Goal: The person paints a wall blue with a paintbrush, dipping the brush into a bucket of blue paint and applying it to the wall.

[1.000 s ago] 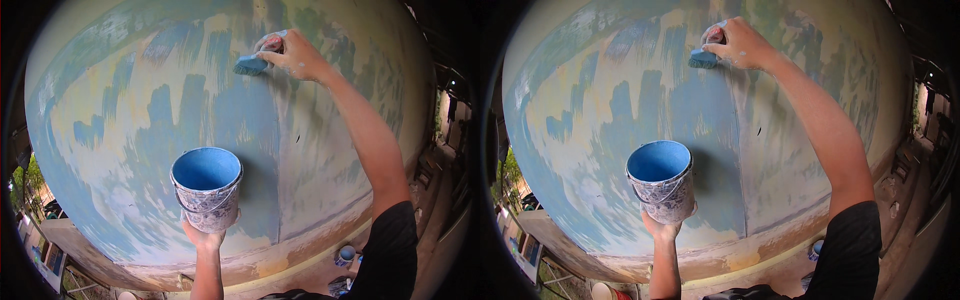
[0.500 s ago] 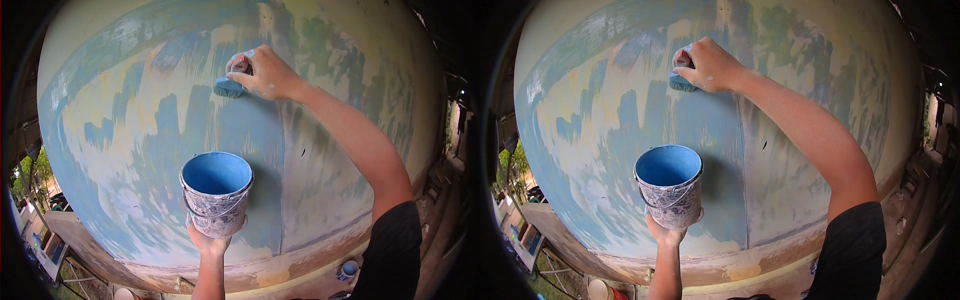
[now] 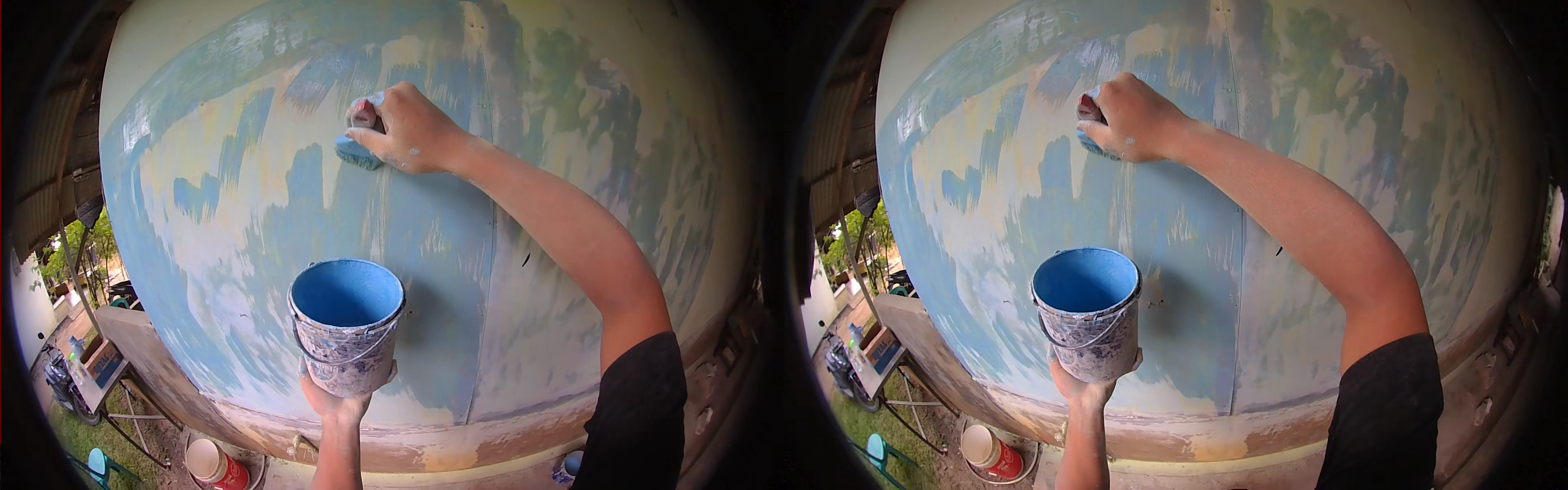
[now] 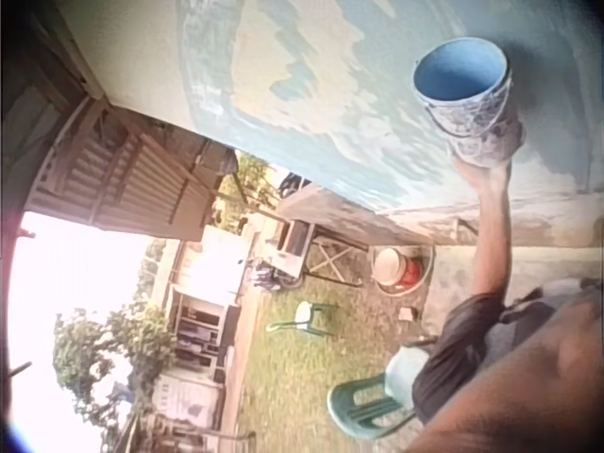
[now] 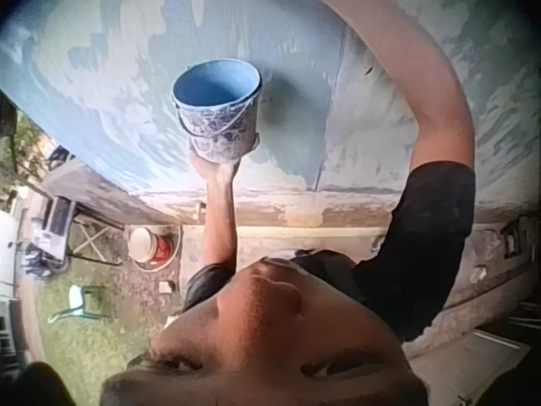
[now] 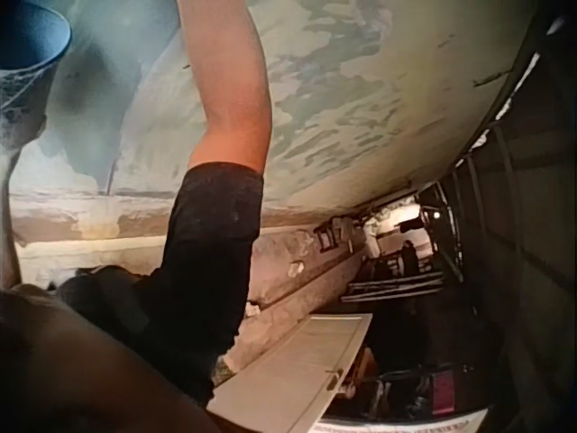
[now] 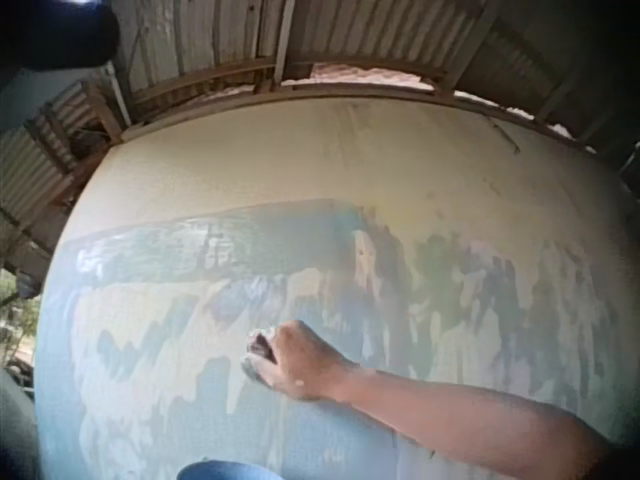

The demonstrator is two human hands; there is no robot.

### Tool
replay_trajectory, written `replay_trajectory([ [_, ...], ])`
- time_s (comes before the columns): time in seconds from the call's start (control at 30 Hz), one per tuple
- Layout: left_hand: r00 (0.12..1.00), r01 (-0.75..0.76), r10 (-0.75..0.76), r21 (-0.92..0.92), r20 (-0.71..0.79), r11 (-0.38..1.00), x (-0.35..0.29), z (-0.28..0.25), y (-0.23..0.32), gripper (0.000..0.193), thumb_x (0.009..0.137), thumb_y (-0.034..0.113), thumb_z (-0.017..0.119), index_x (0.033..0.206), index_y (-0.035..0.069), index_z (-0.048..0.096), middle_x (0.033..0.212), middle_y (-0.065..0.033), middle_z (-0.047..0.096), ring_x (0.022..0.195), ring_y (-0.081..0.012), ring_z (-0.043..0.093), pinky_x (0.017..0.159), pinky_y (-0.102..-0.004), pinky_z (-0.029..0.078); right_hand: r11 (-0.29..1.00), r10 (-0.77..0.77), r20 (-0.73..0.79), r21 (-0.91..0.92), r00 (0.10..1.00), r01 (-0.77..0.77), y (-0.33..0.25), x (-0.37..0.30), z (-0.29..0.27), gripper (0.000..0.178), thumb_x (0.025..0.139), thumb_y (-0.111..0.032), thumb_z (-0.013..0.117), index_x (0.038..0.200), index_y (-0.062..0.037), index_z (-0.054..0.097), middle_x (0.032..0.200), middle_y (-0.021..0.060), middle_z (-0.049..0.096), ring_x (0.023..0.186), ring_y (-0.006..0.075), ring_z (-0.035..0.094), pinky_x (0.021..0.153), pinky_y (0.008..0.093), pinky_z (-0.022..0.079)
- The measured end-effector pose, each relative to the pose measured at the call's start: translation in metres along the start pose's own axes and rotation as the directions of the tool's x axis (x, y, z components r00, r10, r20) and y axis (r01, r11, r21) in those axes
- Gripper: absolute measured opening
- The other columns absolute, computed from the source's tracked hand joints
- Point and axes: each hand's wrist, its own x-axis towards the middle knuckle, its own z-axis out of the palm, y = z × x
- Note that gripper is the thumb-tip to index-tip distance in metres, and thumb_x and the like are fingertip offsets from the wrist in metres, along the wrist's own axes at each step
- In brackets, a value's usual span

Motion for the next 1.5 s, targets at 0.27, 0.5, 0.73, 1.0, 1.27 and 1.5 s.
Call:
replay_trajectory([
  [0.27,0.992,-0.109,0.107,-0.031,-0.067,0.994,-0.010,-0.001,-0.003,0.073,0.103,0.062,0.031,0.162,0.020,0.036,0.170,-0.0183,0.031,0.149,-0.0490,0.036,0.103,-0.0883,0.026,0.914,-0.399,-0.450,-0.260,0.799,0.310,0.032,0.021,0.006,0.015,0.095,-0.015,0.073,0.097,0.0002,0.074,0.081,0.0174,0.068,0.071,0.0375,0.065,0.068,0.0423,0.056],
  [0.5,0.983,-0.167,0.158,-0.092,-0.095,0.982,-0.014,-0.005,-0.003,0.074,0.103,0.063,0.031,0.163,0.020,0.035,0.170,-0.0176,0.030,0.151,-0.0479,0.033,0.105,-0.0871,0.027,0.941,-0.296,0.035,0.182,0.955,0.285,-0.009,-0.021,0.036,0.019,0.095,-0.015,0.070,0.093,0.0037,0.071,0.087,0.0244,0.070,0.079,0.0413,0.070,0.075,0.0462,0.059],
  [0.73,0.992,-0.123,0.122,-0.028,-0.033,0.992,-0.004,-0.013,-0.004,0.072,0.103,0.062,0.032,0.162,0.020,0.038,0.169,-0.0171,0.032,0.149,-0.0483,0.035,0.105,-0.0855,0.028,0.983,-0.171,-0.343,-0.001,0.923,0.182,0.039,-0.008,0.002,0.023,0.096,-0.018,0.071,0.101,0.0041,0.071,0.093,0.0230,0.071,0.084,0.0406,0.070,0.075,0.0458,0.059],
  [1.0,0.995,-0.096,0.094,0.047,0.042,0.994,0.003,-0.036,0.014,0.072,0.103,0.060,0.033,0.161,0.017,0.040,0.167,-0.0188,0.037,0.146,-0.0485,0.040,0.107,-0.0821,0.031,0.898,-0.425,-0.085,-0.159,0.901,0.409,-0.004,-0.071,0.078,0.023,0.095,-0.016,0.071,0.108,0.0024,0.072,0.093,0.0196,0.070,0.079,0.0365,0.071,0.075,0.0436,0.060],
  [1.27,0.994,-0.076,0.072,0.046,0.084,0.996,0.017,-0.043,0.014,0.072,0.103,0.060,0.034,0.161,0.017,0.039,0.167,-0.0191,0.036,0.147,-0.0482,0.039,0.109,-0.0803,0.032,1.000,-0.013,-0.100,0.016,0.995,0.014,0.010,-0.022,0.028,0.021,0.095,-0.014,0.069,0.087,0.0048,0.066,0.082,0.0244,0.063,0.077,0.0456,0.062,0.071,0.0486,0.051],
  [1.5,0.996,-0.090,0.090,0.025,0.028,0.996,0.020,-0.043,0.020,0.075,0.103,0.062,0.032,0.164,0.017,0.034,0.169,-0.0189,0.032,0.149,-0.0486,0.038,0.112,-0.0797,0.031,0.943,-0.218,-0.003,-0.260,0.976,0.210,0.014,-0.037,0.037,0.012,0.095,-0.009,0.066,0.089,0.0002,0.071,0.094,0.0196,0.069,0.085,0.0400,0.070,0.079,0.0447,0.059],
])
